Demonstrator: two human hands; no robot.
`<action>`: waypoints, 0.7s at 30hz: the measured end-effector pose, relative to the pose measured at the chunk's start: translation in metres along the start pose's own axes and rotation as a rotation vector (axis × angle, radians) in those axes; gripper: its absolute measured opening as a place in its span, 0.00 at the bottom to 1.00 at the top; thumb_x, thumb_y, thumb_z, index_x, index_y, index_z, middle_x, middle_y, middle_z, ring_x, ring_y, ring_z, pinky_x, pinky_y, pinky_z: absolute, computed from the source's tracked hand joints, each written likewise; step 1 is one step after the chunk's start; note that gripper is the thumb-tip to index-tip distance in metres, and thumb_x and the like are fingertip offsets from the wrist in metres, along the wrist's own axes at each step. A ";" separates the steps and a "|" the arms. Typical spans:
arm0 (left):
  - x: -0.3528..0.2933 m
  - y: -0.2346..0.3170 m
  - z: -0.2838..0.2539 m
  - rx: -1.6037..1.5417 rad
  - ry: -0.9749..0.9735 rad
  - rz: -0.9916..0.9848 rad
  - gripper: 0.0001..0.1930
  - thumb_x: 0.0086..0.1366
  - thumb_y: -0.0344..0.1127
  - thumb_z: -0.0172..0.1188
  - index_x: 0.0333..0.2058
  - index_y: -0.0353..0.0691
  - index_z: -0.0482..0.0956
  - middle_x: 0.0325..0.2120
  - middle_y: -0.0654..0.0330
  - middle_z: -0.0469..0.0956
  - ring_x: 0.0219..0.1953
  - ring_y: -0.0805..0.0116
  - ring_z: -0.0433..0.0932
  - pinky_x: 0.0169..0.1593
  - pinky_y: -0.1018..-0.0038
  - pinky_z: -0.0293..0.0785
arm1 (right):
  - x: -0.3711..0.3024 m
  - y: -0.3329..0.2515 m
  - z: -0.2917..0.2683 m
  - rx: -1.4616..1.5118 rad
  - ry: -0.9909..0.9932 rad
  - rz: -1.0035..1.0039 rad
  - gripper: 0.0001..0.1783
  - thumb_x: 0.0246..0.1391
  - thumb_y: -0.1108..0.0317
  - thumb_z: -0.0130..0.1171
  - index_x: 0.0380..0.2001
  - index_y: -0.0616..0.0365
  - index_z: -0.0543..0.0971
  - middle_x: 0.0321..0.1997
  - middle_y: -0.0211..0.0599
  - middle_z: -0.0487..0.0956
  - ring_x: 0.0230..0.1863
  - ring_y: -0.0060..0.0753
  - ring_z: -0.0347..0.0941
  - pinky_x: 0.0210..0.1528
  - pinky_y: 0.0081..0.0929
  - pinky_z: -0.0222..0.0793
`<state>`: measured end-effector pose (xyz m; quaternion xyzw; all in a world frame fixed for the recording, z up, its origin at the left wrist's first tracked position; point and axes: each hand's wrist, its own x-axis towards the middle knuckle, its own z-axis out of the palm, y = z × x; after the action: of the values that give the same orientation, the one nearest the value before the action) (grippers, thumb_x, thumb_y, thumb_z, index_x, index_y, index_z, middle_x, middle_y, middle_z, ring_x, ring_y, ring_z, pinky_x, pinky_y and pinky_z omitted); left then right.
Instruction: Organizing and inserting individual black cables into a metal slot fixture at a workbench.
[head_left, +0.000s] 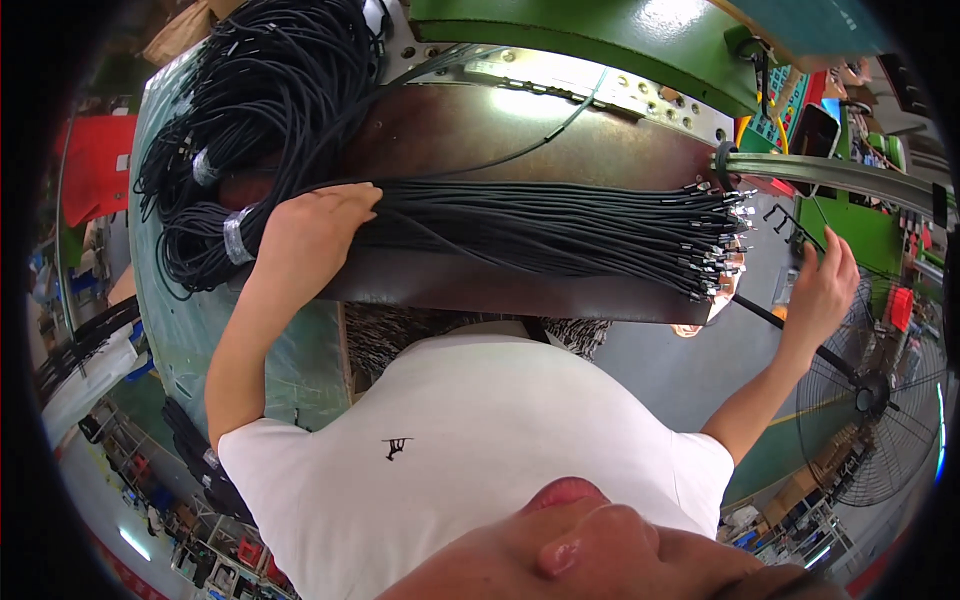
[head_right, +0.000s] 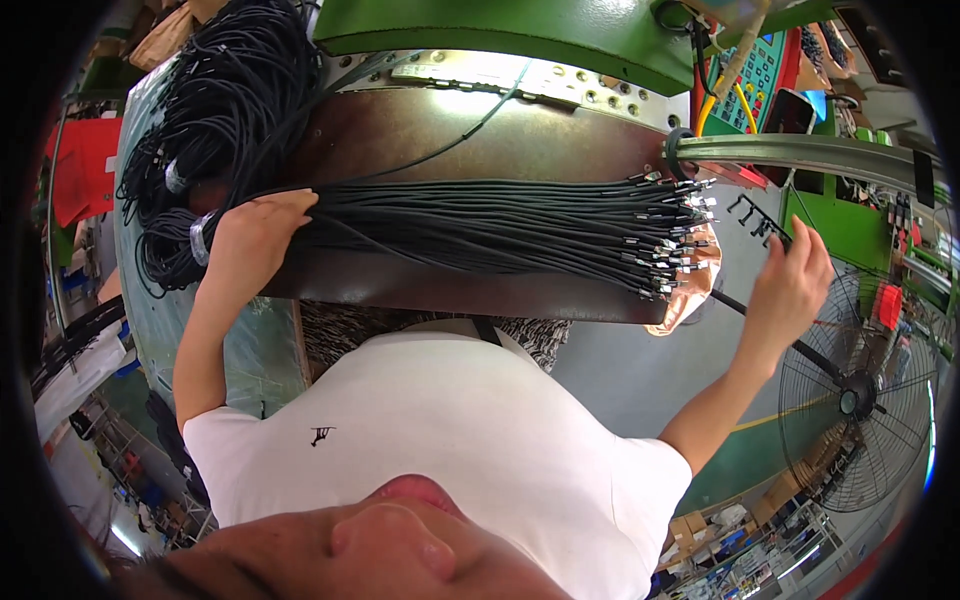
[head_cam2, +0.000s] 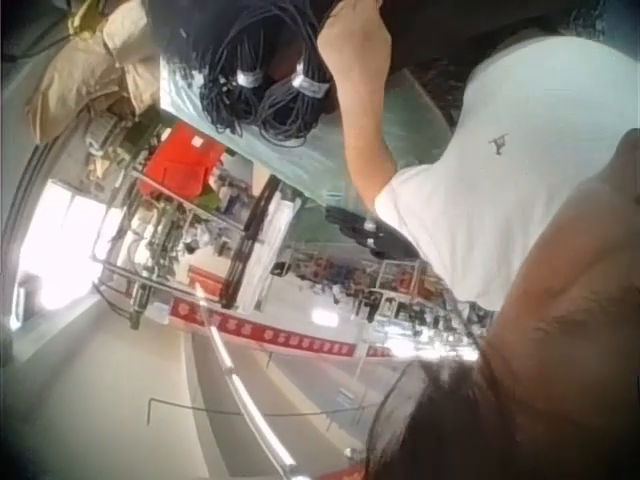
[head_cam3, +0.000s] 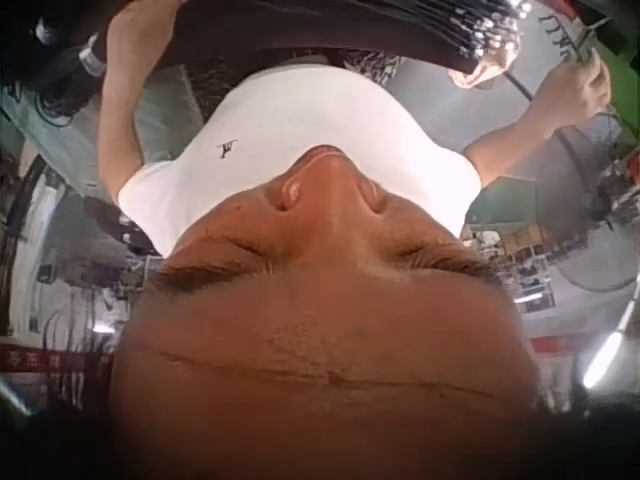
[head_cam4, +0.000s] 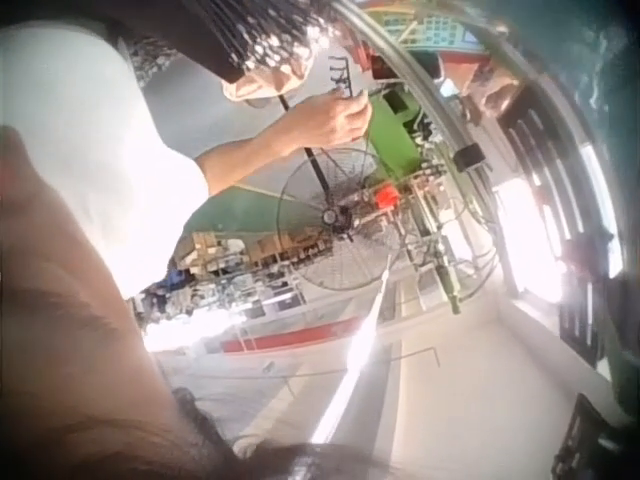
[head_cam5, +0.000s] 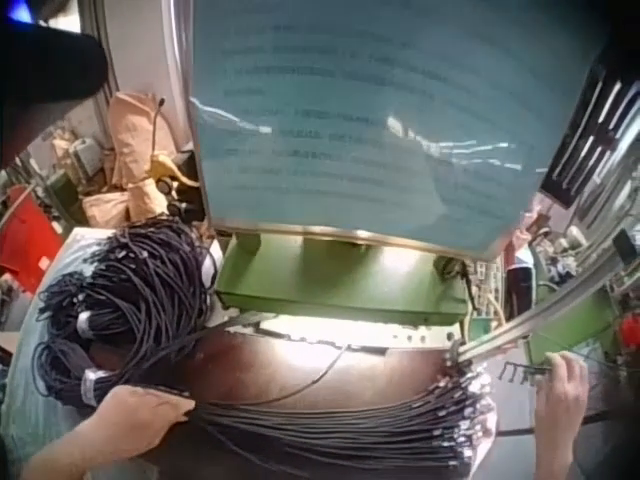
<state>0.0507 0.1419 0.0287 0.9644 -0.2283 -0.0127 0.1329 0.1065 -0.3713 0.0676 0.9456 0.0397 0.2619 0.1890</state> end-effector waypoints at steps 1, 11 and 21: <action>-0.007 0.002 0.002 -0.003 0.063 -0.018 0.14 0.55 0.28 0.60 0.42 0.36 0.78 0.37 0.59 0.81 0.38 0.62 0.81 0.40 0.70 0.76 | 0.001 -0.025 0.006 0.214 -0.015 0.044 0.19 0.46 0.72 0.66 0.44 0.52 0.78 0.45 0.34 0.78 0.46 0.38 0.73 0.48 0.33 0.69; -0.005 0.000 0.006 -0.172 0.263 -0.177 0.10 0.55 0.25 0.62 0.38 0.37 0.79 0.32 0.55 0.81 0.33 0.57 0.80 0.36 0.69 0.76 | -0.027 -0.238 -0.037 0.850 -0.328 -0.534 0.46 0.28 0.60 0.73 0.57 0.54 0.68 0.57 0.37 0.69 0.58 0.41 0.64 0.61 0.38 0.61; -0.002 0.004 0.013 0.101 0.243 -0.075 0.11 0.51 0.29 0.64 0.36 0.40 0.78 0.31 0.59 0.79 0.32 0.60 0.79 0.34 0.69 0.75 | 0.028 -0.076 -0.052 0.660 -0.820 -0.263 0.24 0.36 0.71 0.66 0.43 0.47 0.79 0.36 0.33 0.80 0.38 0.41 0.77 0.41 0.32 0.72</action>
<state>0.0456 0.1359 0.0168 0.9722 -0.1745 0.1108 0.1101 0.1062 -0.2784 0.0937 0.9663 0.1611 -0.1809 -0.0868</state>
